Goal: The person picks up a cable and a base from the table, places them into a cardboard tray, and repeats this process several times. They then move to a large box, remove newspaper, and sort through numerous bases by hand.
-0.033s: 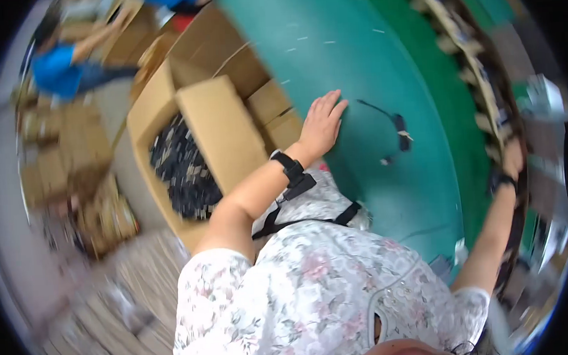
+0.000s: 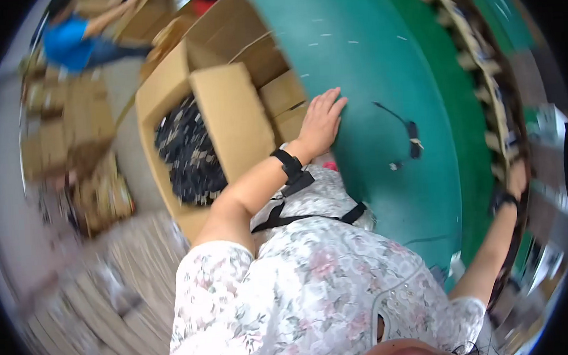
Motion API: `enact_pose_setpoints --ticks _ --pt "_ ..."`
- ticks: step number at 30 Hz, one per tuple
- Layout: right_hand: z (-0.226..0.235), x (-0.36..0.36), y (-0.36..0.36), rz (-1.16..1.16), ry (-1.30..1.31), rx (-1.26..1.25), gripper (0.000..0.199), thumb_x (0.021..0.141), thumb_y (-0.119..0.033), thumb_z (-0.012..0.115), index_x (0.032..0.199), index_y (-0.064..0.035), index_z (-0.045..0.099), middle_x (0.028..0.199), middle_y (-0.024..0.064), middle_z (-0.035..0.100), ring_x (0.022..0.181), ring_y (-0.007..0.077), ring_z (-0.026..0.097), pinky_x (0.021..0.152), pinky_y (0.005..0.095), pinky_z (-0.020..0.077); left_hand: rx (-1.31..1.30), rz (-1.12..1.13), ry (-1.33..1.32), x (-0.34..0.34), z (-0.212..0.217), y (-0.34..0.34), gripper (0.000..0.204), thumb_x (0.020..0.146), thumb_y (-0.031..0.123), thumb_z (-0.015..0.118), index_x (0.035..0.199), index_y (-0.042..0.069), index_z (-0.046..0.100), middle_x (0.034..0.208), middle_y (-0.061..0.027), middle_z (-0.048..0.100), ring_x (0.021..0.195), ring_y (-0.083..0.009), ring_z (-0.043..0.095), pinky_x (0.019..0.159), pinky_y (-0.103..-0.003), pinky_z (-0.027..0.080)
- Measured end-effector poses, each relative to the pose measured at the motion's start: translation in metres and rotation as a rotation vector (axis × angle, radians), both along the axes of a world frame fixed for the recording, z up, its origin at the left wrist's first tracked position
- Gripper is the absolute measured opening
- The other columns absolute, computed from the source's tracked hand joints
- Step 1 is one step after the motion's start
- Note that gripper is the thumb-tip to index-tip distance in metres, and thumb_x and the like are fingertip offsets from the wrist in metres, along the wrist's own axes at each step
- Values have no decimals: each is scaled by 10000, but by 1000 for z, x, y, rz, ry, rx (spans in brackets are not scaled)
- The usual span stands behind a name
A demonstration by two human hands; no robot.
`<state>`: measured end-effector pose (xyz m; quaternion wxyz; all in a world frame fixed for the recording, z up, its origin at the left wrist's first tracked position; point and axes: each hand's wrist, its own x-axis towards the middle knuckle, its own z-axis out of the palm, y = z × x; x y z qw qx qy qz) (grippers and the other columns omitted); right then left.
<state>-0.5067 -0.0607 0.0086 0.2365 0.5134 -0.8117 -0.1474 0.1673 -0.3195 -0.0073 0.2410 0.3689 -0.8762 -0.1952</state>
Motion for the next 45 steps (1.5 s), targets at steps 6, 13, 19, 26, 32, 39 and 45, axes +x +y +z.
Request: enact_pose_setpoints --ticks 6,13,19,26,32,39,45 --pt "73 153 -137 -309 -351 66 488 737 -320 652 1076 17 554 978 243 593 892 342 575 780 432 443 -58 699 -127 206 12 39 376 739 31 519 1110 1 467 1203 -211 440 1111 -373 423 939 -432 348" --pt "86 382 -289 477 -772 -312 307 874 -155 510 1127 17 531 960 178 603 865 283 580 768 349 451 565 1840 -148 350 -32 99 549 800 331 585 1168 -46 429 1170 -213 469 1103 -364 424 957 -419 338" --pt "92 720 -355 830 -1496 237 249 895 -143 509 1110 -22 537 1042 89 561 980 174 528 857 277 417 483 1749 -277 418 -54 111 659 784 439 595 1183 -56 421 1200 -203 456 1134 -358 398 966 -428 329" --pt "-22 940 -409 1263 -1346 493 369 865 -246 560 1150 -21 494 1122 173 525 1055 315 500 894 356 404 184 1440 -346 499 -81 70 759 755 524 590 1215 -52 408 1263 -219 401 1168 -398 347 981 -446 305" --pt "-81 1018 -472 957 -862 753 656 758 -566 568 1238 -130 470 1252 168 447 1152 391 416 940 450 369 539 1475 -345 522 -71 29 737 719 541 614 1178 -17 469 1298 -186 333 1171 -379 302 948 -493 317" --pt "-68 1008 -457 1069 -820 1068 811 675 -623 618 1308 -169 395 1302 216 384 1210 414 340 992 458 309 477 1353 -214 502 -73 59 789 683 581 622 1162 -31 488 1258 -191 369 1161 -395 302 950 -517 296" --pt "-66 1003 -458 1059 -886 1147 813 654 -613 646 1300 -180 408 1322 217 351 1202 425 341 994 447 312 468 1306 -470 503 -78 47 804 642 578 659 1167 -6 488 1290 -153 375 1186 -387 283 961 -500 292"
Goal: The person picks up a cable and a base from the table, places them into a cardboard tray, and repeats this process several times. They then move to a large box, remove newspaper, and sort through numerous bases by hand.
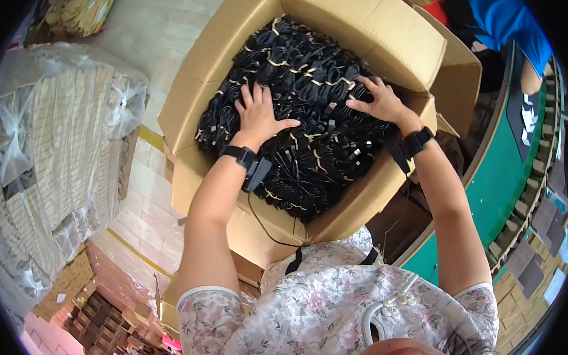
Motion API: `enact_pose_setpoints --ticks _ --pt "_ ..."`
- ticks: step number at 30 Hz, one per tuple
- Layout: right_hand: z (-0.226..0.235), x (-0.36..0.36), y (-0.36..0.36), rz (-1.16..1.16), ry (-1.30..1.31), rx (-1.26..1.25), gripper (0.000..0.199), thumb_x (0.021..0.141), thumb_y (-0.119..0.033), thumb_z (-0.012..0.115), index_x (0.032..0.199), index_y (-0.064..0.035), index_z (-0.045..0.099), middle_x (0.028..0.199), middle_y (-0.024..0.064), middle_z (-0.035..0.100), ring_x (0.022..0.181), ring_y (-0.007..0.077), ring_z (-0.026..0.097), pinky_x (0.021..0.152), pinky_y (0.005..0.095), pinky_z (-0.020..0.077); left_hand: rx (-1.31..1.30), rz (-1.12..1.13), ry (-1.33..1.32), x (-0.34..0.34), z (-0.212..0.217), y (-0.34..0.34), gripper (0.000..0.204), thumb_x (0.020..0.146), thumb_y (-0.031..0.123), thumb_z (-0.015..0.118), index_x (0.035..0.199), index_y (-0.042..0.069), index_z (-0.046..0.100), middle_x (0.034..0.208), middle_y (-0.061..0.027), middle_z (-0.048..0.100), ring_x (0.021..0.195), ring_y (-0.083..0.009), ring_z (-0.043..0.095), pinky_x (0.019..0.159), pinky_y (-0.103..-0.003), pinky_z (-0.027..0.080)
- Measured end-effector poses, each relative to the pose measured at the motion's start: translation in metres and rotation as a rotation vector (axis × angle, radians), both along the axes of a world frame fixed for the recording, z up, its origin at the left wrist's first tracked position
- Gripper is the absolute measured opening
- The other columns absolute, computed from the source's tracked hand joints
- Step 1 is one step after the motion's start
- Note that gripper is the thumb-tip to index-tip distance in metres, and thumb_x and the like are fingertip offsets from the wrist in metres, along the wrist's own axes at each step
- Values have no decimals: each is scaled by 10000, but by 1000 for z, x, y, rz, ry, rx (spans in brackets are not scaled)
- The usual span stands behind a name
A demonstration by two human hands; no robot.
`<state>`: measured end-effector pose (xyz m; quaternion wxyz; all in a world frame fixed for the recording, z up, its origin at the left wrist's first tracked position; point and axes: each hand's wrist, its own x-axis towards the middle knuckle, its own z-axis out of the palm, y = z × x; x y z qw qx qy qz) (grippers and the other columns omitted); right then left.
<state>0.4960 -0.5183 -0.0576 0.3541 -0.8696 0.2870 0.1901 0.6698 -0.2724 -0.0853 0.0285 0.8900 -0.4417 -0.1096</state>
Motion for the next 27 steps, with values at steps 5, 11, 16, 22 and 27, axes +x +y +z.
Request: enact_pose_setpoints --ticks 5,11,16,22,27 --pt "-6 2 5 -68 -66 -2 756 647 -553 687 1261 -179 451 1263 207 392 1144 418 397 970 427 341 -92 26 77 -8 5 6 826 611 543 697 1186 -5 471 1318 -142 354 1209 -385 264 959 -514 293" --pt "58 -4 33 283 -101 -94 722 639 -426 752 1243 -149 468 1231 199 419 1138 385 416 976 418 334 -120 -88 234 -1 30 38 793 550 479 756 1184 79 497 1323 -131 341 1219 -378 257 922 -549 313" --pt "9 -8 9 181 -78 -50 730 619 -359 786 1213 -68 477 1170 179 463 1101 335 452 955 369 360 53 -101 225 19 23 7 731 517 445 787 1145 165 540 1305 -126 348 1213 -373 264 875 -577 331" --pt "-19 -6 1 -23 -121 189 690 603 -358 787 1176 -95 506 1145 174 468 1080 343 456 927 389 371 3 -62 267 9 23 13 644 512 372 799 1077 162 571 1254 -117 380 1186 -355 293 850 -567 341" --pt "40 -14 31 188 -216 -23 604 620 -255 780 1137 -77 526 1072 132 507 1024 322 489 881 343 402 -172 -5 236 -13 42 40 563 551 271 774 1065 167 569 1180 -84 438 1133 -320 341 829 -511 359"
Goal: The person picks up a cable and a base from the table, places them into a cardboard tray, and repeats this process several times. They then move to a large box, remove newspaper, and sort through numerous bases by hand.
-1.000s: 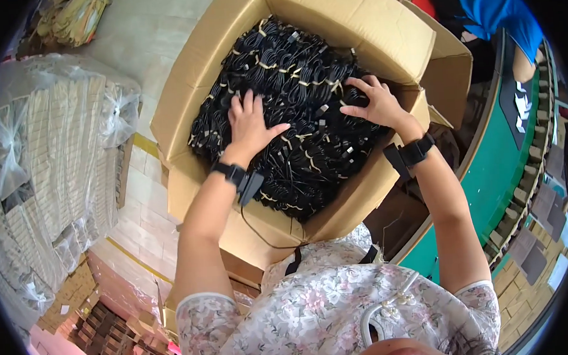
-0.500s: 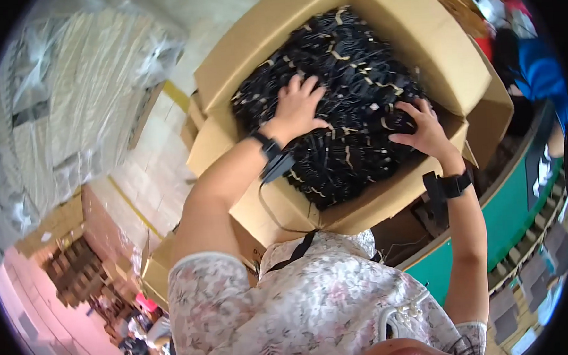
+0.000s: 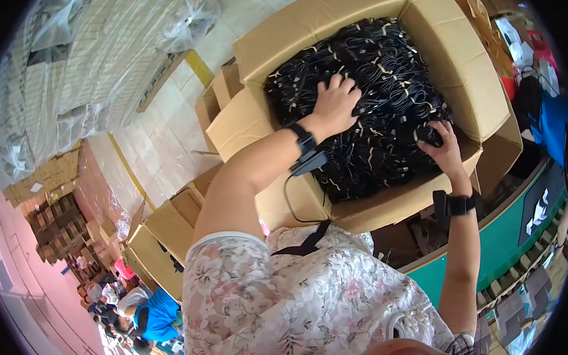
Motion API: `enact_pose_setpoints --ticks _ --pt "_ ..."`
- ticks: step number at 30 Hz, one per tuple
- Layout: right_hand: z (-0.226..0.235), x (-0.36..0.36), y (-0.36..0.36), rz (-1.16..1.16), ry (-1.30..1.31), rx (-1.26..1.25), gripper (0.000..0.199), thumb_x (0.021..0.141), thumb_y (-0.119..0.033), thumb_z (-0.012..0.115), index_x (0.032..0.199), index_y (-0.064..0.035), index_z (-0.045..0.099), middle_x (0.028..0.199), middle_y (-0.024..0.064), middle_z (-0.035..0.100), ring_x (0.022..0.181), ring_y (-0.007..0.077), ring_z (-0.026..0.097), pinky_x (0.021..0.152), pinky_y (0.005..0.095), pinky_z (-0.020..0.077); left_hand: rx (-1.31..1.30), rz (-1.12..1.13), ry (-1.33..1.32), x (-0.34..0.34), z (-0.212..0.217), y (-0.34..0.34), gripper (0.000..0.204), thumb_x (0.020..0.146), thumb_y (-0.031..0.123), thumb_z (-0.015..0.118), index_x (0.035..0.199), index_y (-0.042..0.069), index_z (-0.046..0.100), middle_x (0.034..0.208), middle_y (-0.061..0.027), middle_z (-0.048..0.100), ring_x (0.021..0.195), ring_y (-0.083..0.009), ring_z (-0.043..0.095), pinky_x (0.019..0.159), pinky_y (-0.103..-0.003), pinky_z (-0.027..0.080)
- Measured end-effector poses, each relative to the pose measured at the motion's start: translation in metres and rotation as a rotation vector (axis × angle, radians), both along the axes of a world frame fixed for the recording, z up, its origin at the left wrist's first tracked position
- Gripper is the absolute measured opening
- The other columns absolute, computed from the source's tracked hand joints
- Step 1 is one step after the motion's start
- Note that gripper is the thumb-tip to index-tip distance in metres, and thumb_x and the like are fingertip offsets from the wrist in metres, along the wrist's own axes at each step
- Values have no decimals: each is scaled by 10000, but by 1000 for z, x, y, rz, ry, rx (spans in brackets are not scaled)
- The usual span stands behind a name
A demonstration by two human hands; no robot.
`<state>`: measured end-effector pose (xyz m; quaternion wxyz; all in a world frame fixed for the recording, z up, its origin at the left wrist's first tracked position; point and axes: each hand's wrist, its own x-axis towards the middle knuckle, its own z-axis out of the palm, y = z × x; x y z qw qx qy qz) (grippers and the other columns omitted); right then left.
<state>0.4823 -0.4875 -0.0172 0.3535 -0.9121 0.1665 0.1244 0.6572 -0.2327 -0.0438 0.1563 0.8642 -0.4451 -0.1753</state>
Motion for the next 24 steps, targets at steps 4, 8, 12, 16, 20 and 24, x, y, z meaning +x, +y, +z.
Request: enact_pose_setpoints --ticks 4,8,12,16,20,24 --pt "28 14 29 37 -44 -140 586 601 -234 770 1126 -117 537 1080 143 510 1006 350 492 861 374 415 -61 -30 -21 -7 13 3 523 576 228 749 1061 174 559 1143 -60 465 1109 -305 360 814 -477 366" --pt "-15 15 7 -107 0 -129 574 606 -300 762 1113 -142 542 1111 120 511 1014 355 496 847 397 426 -53 -62 -80 -2 -5 -27 502 581 231 746 1040 167 553 1140 -60 466 1110 -306 366 820 -472 369" --pt "-30 9 7 -211 -57 -164 552 603 -337 758 1088 -165 558 1092 99 522 988 349 507 826 385 441 -65 -9 -59 0 -16 -28 476 590 207 740 1026 152 555 1084 -75 502 1079 -295 407 814 -464 379" --pt "-12 16 44 -266 -228 -127 494 601 -334 762 1023 -146 589 1033 97 533 950 317 521 801 367 449 -144 133 79 1 -18 -26 444 600 147 720 1012 127 554 1019 -105 526 1011 -300 457 803 -439 396" --pt "25 29 91 -273 -332 -44 445 603 -307 766 967 -112 597 971 102 526 930 306 520 790 367 445 -313 219 174 -12 5 -10 401 603 54 690 976 78 543 965 -136 523 935 -324 478 799 -409 402" --pt "48 35 126 -400 -478 308 422 638 -215 774 977 -64 572 907 96 494 892 266 501 800 326 423 -405 320 288 -15 42 10 412 620 -19 672 997 28 512 909 -124 549 914 -274 513 826 -359 412"
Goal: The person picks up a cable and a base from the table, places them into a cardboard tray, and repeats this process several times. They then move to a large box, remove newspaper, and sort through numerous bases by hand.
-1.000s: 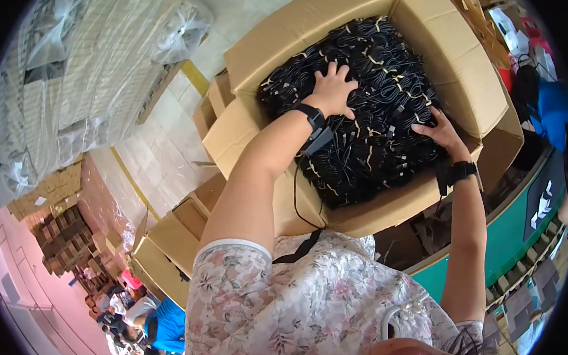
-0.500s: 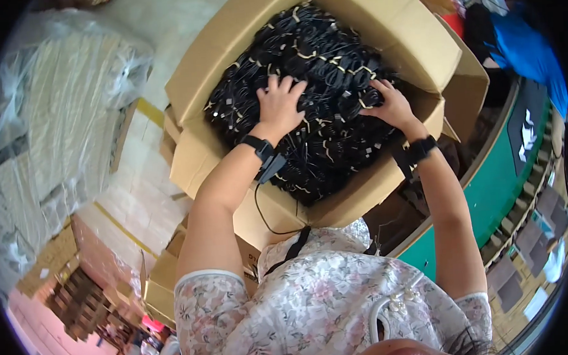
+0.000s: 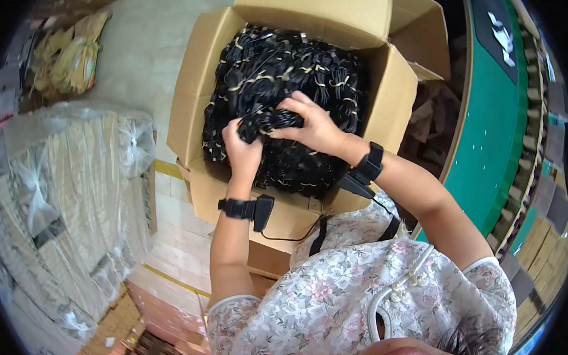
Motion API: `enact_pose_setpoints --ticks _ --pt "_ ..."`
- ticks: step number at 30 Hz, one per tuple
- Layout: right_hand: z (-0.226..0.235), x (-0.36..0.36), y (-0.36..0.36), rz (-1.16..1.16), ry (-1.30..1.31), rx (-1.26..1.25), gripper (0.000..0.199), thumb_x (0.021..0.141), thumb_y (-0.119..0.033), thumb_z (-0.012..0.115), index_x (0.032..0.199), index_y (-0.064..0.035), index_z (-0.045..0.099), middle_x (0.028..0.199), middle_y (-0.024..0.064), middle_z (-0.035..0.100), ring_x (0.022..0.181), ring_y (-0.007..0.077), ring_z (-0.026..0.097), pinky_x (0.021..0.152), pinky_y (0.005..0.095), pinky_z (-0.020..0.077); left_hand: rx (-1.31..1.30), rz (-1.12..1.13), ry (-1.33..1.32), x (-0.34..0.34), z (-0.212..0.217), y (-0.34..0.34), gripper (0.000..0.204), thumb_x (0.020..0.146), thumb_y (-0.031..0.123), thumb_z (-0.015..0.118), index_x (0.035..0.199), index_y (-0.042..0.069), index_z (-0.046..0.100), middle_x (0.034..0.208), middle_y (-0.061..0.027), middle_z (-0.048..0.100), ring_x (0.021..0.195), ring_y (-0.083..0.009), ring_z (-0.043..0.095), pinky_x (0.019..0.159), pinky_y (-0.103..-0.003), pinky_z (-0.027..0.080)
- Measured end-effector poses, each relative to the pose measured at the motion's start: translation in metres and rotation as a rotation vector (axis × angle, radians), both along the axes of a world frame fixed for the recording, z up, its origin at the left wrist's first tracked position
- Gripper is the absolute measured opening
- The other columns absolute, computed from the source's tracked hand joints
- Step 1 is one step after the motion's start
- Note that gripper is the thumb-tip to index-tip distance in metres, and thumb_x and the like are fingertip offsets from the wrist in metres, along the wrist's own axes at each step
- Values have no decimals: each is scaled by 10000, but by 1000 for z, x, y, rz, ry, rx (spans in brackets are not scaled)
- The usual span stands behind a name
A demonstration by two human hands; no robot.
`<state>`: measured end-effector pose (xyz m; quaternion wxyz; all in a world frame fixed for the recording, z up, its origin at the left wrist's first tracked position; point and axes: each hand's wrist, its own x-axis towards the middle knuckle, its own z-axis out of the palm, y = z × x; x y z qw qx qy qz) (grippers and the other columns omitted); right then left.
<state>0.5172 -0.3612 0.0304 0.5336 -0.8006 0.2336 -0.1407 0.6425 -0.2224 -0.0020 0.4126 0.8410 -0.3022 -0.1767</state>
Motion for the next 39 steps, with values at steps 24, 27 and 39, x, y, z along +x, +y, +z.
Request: enact_pose_setpoints --ticks 24,27,39 --pt "153 52 -34 229 -748 302 332 736 -95 693 1025 -22 548 957 72 606 821 138 582 698 280 477 -455 -2 160 37 204 -20 382 754 -22 532 1134 -31 488 1027 -86 574 859 -154 571 760 -262 459" --pt "150 46 -34 135 -463 315 554 618 -344 782 1027 -39 567 963 124 577 956 195 539 829 282 433 -422 23 132 46 200 -28 379 772 -13 522 1149 -25 490 1071 -93 561 888 -168 570 791 -277 461" --pt "62 12 6 -296 -624 291 489 616 -272 763 992 -52 541 907 137 459 873 308 482 735 363 406 -261 27 435 -8 145 -26 419 791 -21 551 1193 -28 434 1137 -135 517 975 -235 559 843 -333 486"
